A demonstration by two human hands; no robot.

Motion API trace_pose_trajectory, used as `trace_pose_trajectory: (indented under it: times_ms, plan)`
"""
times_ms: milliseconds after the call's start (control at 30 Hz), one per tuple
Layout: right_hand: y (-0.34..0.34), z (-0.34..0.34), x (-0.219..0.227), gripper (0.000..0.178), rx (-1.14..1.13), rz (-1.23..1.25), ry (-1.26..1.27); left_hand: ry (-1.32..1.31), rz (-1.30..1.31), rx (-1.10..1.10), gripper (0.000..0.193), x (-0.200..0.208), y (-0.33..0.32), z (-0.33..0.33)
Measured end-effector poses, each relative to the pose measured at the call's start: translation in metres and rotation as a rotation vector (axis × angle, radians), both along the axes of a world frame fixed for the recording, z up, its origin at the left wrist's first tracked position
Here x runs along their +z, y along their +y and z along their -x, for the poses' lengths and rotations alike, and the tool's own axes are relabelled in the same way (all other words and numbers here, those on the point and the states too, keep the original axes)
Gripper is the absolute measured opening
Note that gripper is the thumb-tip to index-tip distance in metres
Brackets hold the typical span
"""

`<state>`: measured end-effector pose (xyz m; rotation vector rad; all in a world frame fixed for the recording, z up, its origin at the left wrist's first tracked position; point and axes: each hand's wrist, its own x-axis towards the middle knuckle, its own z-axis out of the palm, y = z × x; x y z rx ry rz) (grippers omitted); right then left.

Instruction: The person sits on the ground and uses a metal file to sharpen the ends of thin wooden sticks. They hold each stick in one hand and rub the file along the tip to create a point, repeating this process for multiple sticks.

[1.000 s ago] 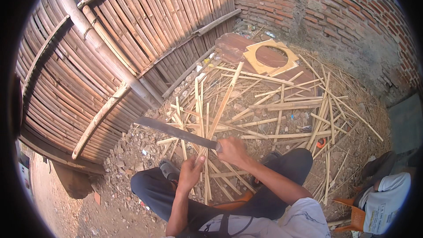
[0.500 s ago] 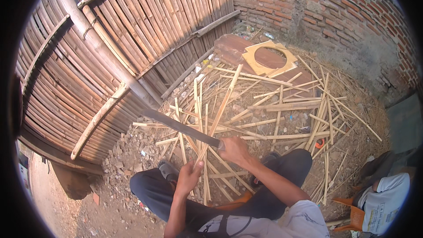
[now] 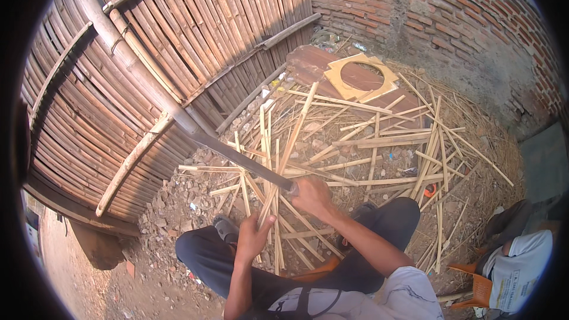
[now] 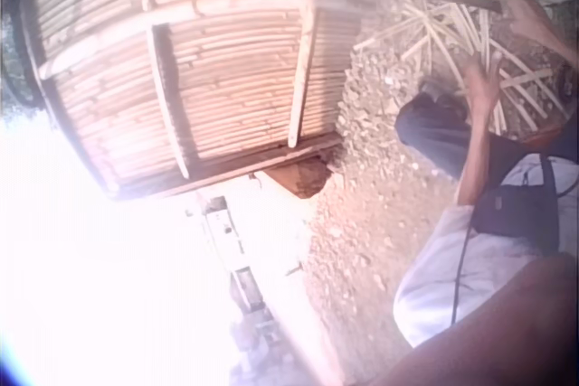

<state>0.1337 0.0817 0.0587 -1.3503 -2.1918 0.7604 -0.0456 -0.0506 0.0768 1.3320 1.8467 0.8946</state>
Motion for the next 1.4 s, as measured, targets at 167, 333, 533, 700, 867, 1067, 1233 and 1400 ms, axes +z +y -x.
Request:
trace_pose_trajectory:
  times_ms: [167, 333, 533, 700, 867, 1067, 1233, 1400]
  plan:
    - [0.001, -0.006, -0.011, 0.019, -0.018, 0.013, 0.006, 0.011, -0.036, 0.009, 0.054, -0.02, -0.007, -0.003]
    - [-0.02, -0.004, -0.008, 0.02, 0.158, 0.055, -0.097, 0.042, -0.124, -0.047, 0.052, -0.03, -0.004, -0.001]
    - [0.036, -0.036, -0.013, 0.022, -0.06, 0.098, -0.075, -0.101, 0.07, -0.044, 0.048, -0.018, -0.036, 0.012]
    - [0.003, -0.02, -0.023, 0.017, 0.058, 0.029, 0.031, -0.212, 0.057, -0.041, 0.047, -0.039, -0.037, 0.005]
    - [0.012, -0.023, -0.001, 0.019, 0.109, 0.013, -0.08, -0.215, 0.053, -0.022, 0.048, -0.035, -0.042, 0.014]
    - [0.055, -0.059, -0.012, 0.019, -0.002, 0.024, -0.126, -0.137, 0.105, -0.028, 0.043, -0.01, -0.077, 0.029]
    - [0.011, -0.03, -0.011, 0.02, 0.173, 0.025, -0.091, -0.106, 0.13, -0.054, 0.044, -0.014, -0.068, 0.012]
    - [0.052, -0.057, -0.007, 0.021, 0.024, 0.014, -0.157, -0.134, 0.15, -0.055, 0.044, 0.0, -0.084, 0.027]
